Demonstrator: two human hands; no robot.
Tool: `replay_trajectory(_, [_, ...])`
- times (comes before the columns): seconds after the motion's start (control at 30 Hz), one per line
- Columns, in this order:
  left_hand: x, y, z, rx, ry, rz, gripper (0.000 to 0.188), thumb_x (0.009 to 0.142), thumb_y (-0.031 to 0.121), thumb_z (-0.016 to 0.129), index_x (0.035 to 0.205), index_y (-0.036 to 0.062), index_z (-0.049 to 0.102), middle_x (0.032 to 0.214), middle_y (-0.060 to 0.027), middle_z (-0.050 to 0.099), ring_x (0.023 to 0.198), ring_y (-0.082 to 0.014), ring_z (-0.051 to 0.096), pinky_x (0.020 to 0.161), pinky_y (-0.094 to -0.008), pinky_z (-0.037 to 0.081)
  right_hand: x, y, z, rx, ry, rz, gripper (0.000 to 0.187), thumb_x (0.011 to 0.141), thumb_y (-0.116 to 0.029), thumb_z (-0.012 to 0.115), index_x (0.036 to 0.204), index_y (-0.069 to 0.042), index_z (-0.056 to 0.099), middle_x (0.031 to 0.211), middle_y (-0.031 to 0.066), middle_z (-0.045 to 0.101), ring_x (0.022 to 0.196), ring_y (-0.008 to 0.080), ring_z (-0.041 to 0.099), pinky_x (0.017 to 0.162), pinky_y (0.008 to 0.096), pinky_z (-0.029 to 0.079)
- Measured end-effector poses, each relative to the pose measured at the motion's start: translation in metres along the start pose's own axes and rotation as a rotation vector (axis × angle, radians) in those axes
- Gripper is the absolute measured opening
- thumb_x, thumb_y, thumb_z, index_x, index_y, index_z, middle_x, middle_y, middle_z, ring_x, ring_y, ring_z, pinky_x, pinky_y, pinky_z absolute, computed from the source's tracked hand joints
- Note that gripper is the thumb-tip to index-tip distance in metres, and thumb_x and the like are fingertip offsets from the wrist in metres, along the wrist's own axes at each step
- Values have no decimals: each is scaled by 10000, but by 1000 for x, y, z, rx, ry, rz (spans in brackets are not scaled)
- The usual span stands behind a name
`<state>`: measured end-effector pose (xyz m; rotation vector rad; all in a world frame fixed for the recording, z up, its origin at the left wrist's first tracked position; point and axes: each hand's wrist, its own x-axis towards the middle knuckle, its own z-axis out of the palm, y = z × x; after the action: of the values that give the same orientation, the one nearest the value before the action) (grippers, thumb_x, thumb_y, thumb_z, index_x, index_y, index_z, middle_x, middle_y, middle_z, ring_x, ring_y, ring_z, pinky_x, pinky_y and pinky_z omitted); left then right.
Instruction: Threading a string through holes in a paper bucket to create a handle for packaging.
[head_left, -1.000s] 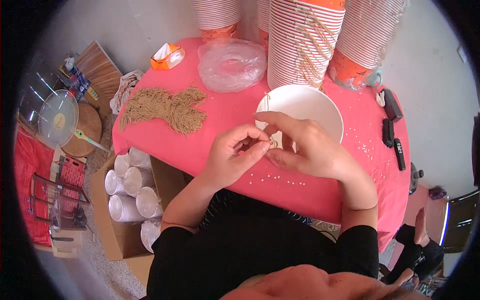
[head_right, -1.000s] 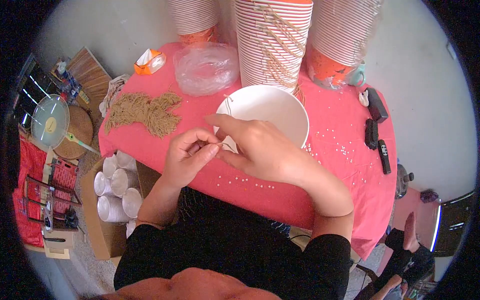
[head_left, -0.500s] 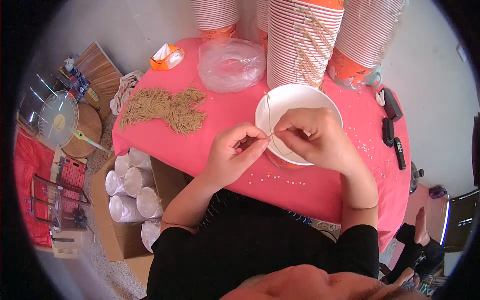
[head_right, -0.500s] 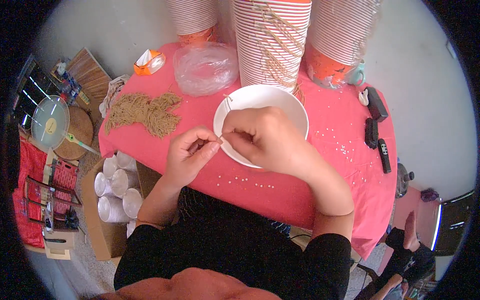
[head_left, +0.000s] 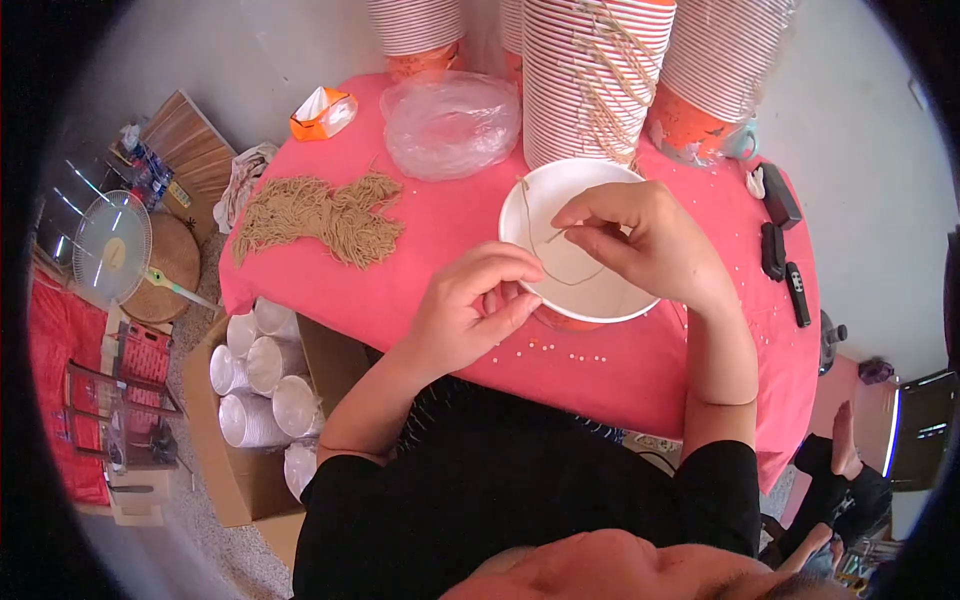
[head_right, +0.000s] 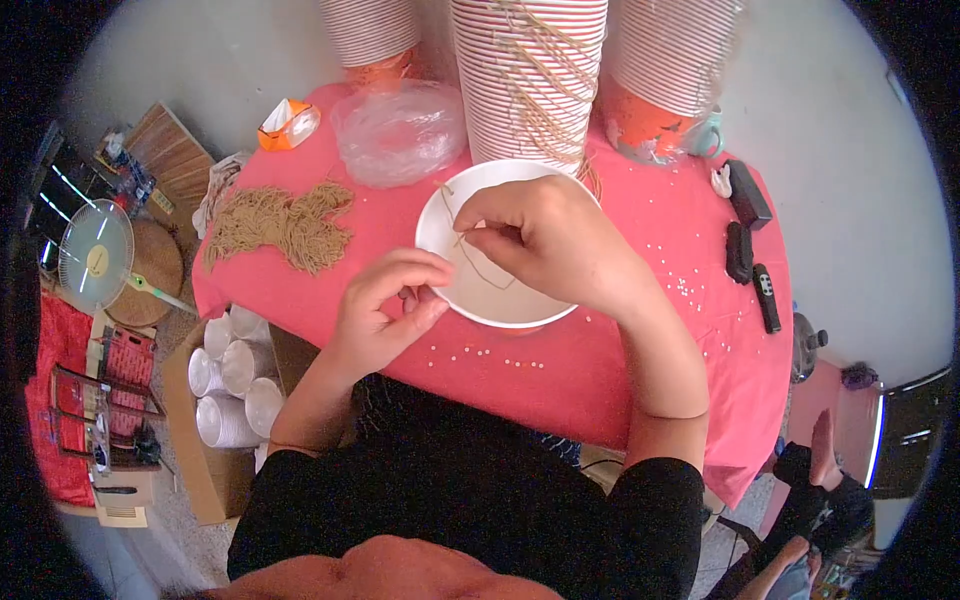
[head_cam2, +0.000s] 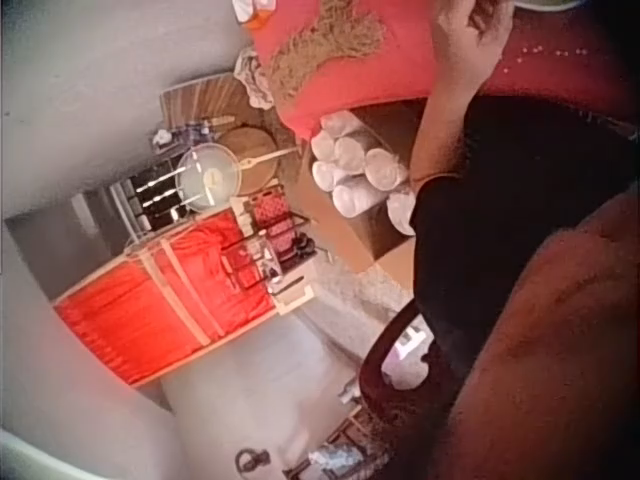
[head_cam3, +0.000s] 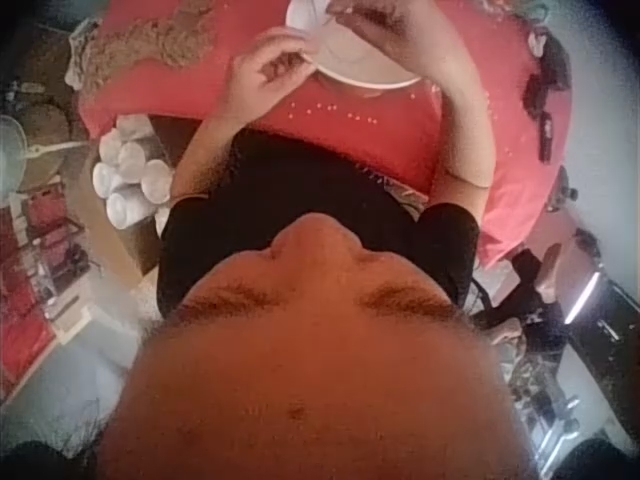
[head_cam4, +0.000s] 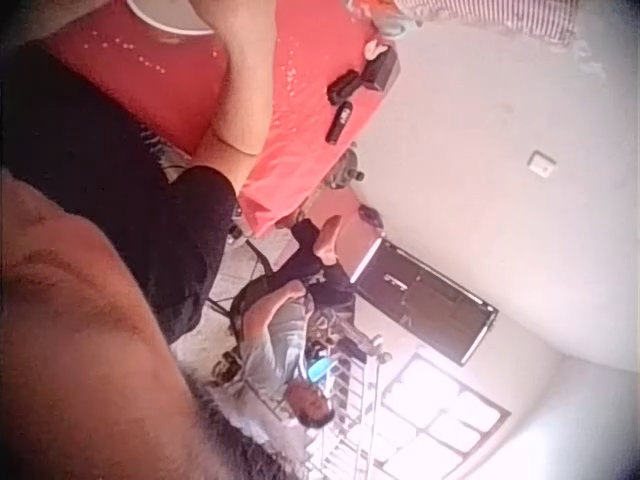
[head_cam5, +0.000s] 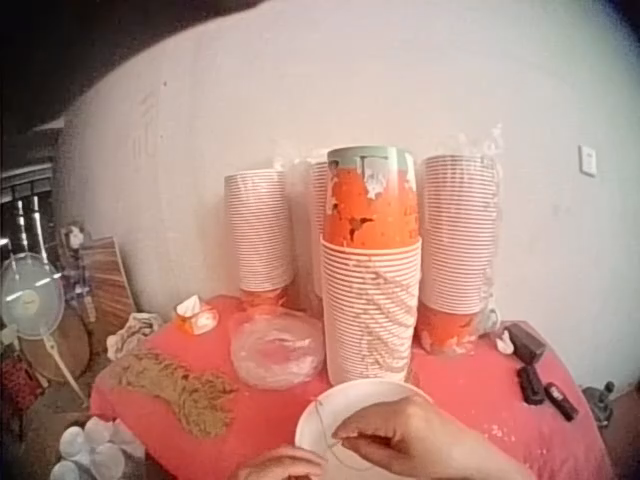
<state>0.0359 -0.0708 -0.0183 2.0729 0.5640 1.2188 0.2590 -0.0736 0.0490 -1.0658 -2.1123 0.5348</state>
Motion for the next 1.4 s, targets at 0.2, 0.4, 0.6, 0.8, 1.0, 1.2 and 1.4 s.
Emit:
replay_trajectory(0.2, [2,-22,-15,73,72,26,104,832,-24,659,928,4,631,1049,-95,642,698,-83,570,577,-217,453,2,3,0,65,21,-37,34,801,-35,657,831,-25,669,645,127,612,571,248,610,560,347,472])
replay_trajectory(0.4, [10,-33,-25,213,266,21,138,826,-27,650,958,13,648,1111,-105,634,753,-92,599,599,-214,459,1,-2,-6,-24,7,-39,27,800,-40,651,820,-23,648,655,133,611,580,261,612,553,357,470])
replay_trajectory(0.6, [1,-4,-6,179,44,16,226,801,29,711,1015,26,639,1130,-93,624,724,-101,603,596,-220,474,1,3,-4,-17,37,-23,41,793,-53,641,817,-22,632,655,132,607,589,267,615,558,356,472])
replay_trajectory(0.8, [1,-10,-9,263,26,23,205,805,75,727,989,42,643,1091,-83,619,799,-160,634,633,-275,507,2,1,-5,-19,69,-45,51,778,-50,636,822,-25,631,649,126,602,586,260,617,564,352,478])
replay_trajectory(1.0, [4,-22,-25,212,121,36,130,840,69,695,946,15,641,1153,-123,602,771,-109,585,605,-233,464,2,2,-4,-9,67,-31,44,788,-48,629,826,-27,633,644,116,601,576,242,615,554,344,474])
replay_trajectory(1.2, [-3,-1,-13,257,-78,132,268,766,129,781,978,43,643,1096,-102,641,751,-193,656,627,-294,533,3,3,-2,-26,47,-21,38,791,-51,632,817,-24,627,635,108,601,571,241,613,549,347,472])
replay_trajectory(1.4, [-4,-11,-13,282,-65,58,248,762,47,755,981,36,639,976,-85,624,806,-212,661,668,-313,547,2,4,-1,-10,55,-37,49,789,-51,635,829,-23,626,646,117,608,581,249,623,558,355,478])
